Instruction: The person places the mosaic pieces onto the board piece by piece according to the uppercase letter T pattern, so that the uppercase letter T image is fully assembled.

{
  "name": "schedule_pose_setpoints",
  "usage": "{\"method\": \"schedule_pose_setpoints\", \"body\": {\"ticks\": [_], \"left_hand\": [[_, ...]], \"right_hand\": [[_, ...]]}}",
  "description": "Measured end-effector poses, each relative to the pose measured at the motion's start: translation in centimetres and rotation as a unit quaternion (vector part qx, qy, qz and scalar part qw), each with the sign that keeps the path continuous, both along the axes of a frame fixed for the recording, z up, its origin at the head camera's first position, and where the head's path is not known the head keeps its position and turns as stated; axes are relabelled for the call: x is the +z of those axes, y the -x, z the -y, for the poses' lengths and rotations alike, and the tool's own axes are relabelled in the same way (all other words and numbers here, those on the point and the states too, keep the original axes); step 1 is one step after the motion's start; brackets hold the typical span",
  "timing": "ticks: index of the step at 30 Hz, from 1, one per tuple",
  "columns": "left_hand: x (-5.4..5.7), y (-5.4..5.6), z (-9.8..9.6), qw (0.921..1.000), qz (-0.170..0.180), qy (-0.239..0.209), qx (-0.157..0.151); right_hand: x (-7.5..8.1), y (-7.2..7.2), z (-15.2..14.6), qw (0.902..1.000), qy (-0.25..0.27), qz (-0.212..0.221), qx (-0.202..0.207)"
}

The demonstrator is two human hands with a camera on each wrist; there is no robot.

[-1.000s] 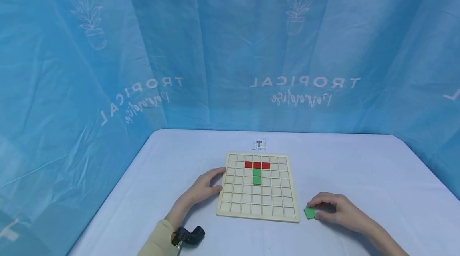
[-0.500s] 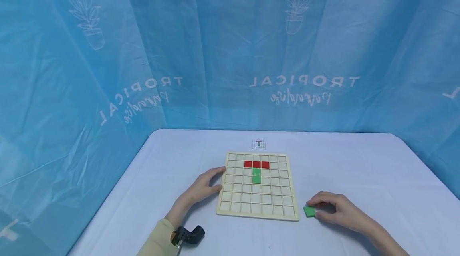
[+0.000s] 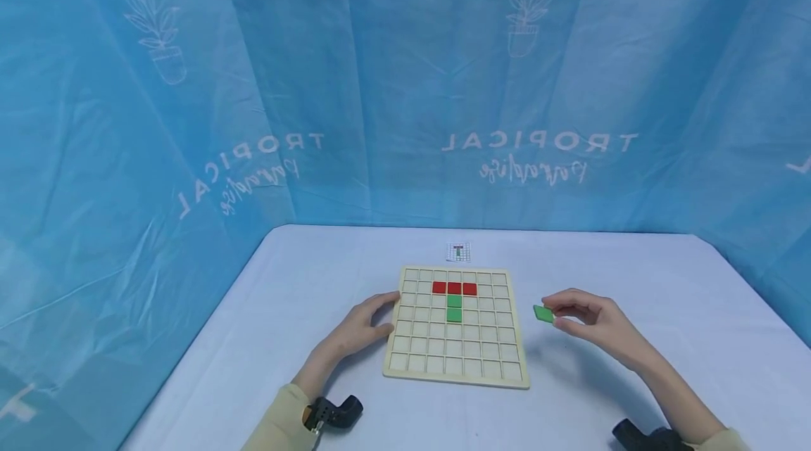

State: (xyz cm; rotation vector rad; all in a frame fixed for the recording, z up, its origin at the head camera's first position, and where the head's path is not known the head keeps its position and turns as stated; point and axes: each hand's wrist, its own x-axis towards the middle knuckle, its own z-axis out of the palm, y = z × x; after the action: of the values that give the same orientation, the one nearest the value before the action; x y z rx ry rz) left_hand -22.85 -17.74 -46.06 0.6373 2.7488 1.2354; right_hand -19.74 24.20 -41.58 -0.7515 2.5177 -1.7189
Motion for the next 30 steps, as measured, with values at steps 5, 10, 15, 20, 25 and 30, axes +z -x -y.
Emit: {"method": "schedule_pose_setpoints", "body": {"ticks": [5,10,15,20,25,30], "left_hand": [[0.0,0.0,0.0,1.0,0.004,-0.004,0.0],[0.0,0.1,0.0,1.0,0.006,-0.003,0.005],[0.0,0.0,0.0,1.0,0.005,-0.002,0.005],[0.1,0.0,0.1,1.0,0.003,0.0,0.002],[0.0,0.1,0.0,1.0,0.005,-0.001,0.002],[-0.1,0.1,0.0,1.0,0.007,0.001,0.006]], "right_hand": [[0.4,1.0,3.3,0.9997,0.018,-0.013,-0.007],[0.2,2.1,6.4,0.9994,0.024,-0.025,0.004],[-0.2,2.9,8.8,0.9991,0.029,-0.03,-0.004],[-0.1,3.1,10.4,0.9991,0.027,-0.032,-0.001],[-0.2,3.1,11.5,0.999,0.015,-0.042,0.006],[0.6,1.7,12.8,0.9987,-0.01,-0.049,0.005]]}}
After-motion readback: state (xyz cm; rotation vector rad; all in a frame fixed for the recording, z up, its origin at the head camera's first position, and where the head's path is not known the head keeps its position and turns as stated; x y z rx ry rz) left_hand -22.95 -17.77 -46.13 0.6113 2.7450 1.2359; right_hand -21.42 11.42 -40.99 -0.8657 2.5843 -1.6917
